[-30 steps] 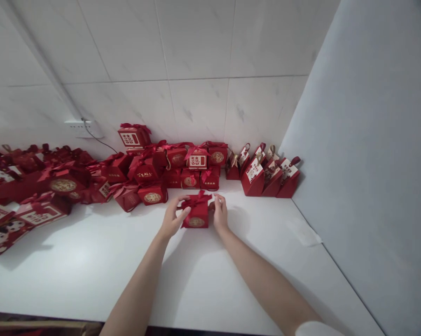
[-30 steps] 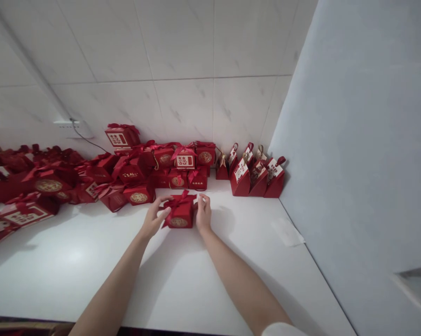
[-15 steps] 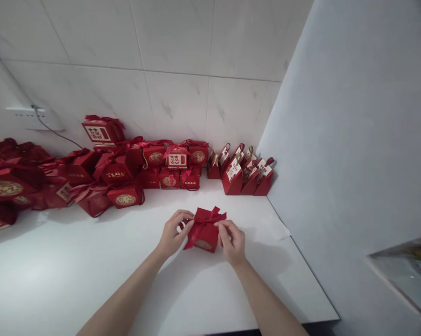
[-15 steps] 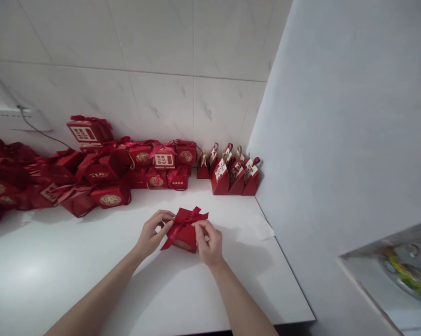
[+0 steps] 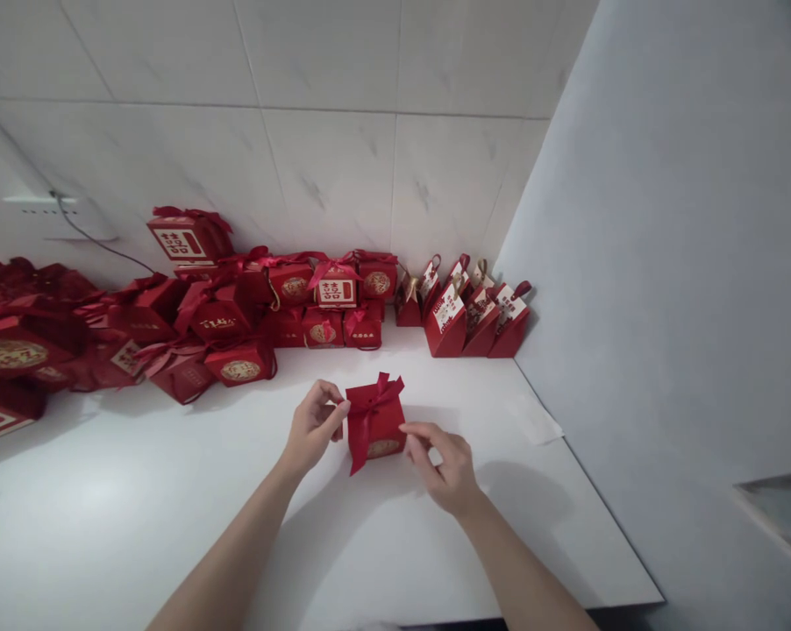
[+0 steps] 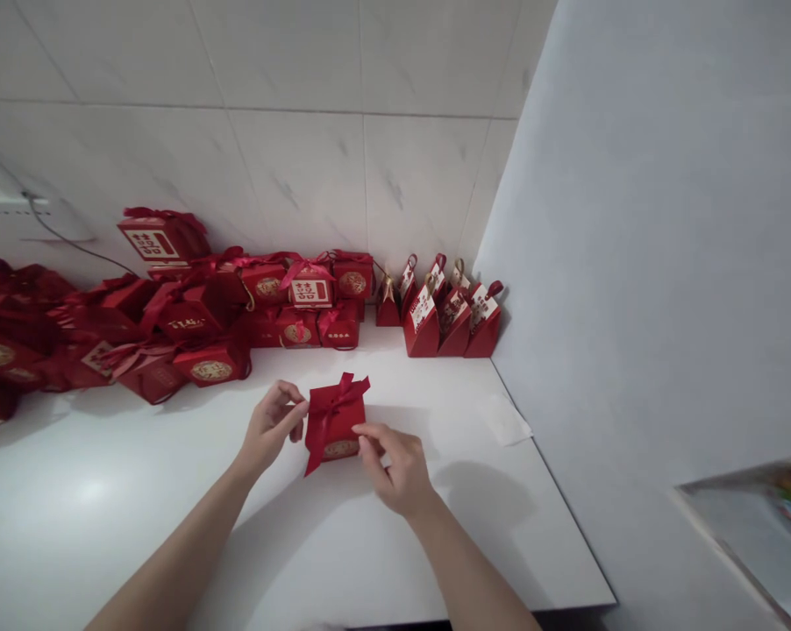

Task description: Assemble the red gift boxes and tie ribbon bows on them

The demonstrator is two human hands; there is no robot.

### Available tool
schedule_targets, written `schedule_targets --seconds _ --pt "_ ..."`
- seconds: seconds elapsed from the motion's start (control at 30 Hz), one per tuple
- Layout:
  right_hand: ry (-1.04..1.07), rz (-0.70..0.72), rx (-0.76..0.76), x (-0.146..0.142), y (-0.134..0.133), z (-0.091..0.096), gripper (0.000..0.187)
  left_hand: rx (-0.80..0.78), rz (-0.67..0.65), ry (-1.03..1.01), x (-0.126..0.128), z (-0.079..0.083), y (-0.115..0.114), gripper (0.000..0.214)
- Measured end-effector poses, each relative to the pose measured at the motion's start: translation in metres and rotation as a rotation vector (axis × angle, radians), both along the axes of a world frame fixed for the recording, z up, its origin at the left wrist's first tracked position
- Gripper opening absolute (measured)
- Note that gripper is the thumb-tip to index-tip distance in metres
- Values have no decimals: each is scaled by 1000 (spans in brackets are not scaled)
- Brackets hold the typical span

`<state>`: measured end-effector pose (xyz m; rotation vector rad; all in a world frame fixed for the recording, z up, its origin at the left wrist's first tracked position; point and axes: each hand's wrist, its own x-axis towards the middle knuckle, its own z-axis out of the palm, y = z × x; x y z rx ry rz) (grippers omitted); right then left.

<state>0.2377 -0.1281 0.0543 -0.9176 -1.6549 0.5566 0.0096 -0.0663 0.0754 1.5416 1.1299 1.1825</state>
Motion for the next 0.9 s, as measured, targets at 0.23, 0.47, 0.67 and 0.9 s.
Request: schedule_targets --seconds 0.23,0.47,0.67,0.9 --pt "-172 397 -365 -18 -11 7 50 358 -60 349 0 4 -2 8" --pt "17 447 -452 -33 -14 3 33 245 -66 298 -5 1 2 17" --pt "266 309 -470 -22 -7 4 22 107 3 152 -6 -4 10 27" --pt "169 137 -468 -7 -1 17 31 60 67 183 -13 -7 14 32"
